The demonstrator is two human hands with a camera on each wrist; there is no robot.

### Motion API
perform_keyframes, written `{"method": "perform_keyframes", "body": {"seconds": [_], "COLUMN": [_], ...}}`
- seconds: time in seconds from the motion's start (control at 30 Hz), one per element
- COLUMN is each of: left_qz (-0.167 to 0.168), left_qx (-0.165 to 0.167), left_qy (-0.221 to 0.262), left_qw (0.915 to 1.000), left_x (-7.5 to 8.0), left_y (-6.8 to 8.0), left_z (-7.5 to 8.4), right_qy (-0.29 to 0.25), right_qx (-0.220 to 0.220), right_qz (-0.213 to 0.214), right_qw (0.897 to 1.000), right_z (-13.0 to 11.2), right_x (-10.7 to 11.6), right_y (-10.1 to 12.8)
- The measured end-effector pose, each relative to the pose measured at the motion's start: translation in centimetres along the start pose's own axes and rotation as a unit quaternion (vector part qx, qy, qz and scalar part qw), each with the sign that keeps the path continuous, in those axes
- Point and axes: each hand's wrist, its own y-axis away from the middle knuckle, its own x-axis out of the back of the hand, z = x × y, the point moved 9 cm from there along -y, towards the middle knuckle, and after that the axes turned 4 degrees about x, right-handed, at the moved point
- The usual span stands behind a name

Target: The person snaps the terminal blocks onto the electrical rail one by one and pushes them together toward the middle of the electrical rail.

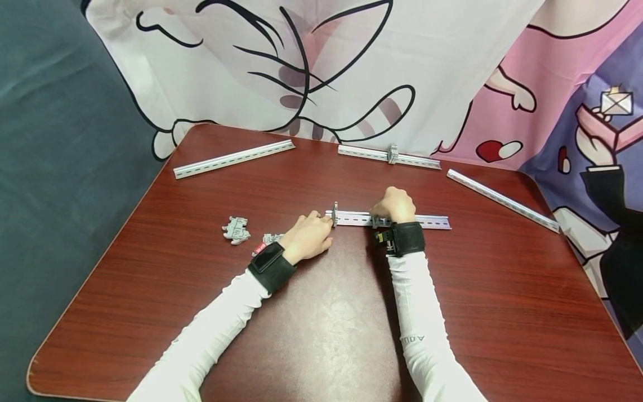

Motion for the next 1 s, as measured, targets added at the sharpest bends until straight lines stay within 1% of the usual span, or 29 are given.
{"method": "perform_keyframes", "body": {"seconds": [0.27, 0.37, 0.5, 0.73, 0.9, 0.93, 1.0], "left_qz": [-0.002, 0.002, 0.007, 0.012, 0.013, 0.012, 0.012], "left_qx": [-0.001, -0.002, -0.002, -0.004, -0.005, -0.005, -0.005], "left_qy": [-0.005, -0.004, -0.002, -0.004, -0.004, -0.004, -0.003], "left_qw": [1.0000, 1.0000, 1.0000, 0.9999, 0.9999, 0.9999, 0.9999], "left_x": [-0.1, 0.0, 0.1, 0.2, 0.2, 0.2, 0.2], "left_y": [-0.1, -0.1, 0.0, 0.1, 0.1, 0.1, 0.1], "left_z": [0.0, 0.1, 0.1, 0.1, 0.1, 0.1, 0.2], "right_qy": [0.001, -0.005, -0.010, -0.005, -0.008, -0.006, -0.004], "right_qx": [-0.020, -0.027, -0.031, -0.040, -0.046, -0.045, -0.046], "right_qz": [0.024, 0.032, 0.035, 0.026, 0.031, 0.036, 0.038], "right_qw": [1.000, 0.999, 0.999, 0.999, 0.998, 0.998, 0.998], "right_z": [0.7, 1.1, 1.4, 1.6, 1.9, 2.1, 2.2], "right_x": [0.5, 0.7, 0.9, 1.0, 1.0, 0.9, 0.9], "right_y": [0.0, 0.0, 0.0, -0.1, -0.2, -0.6, -0.7]}}
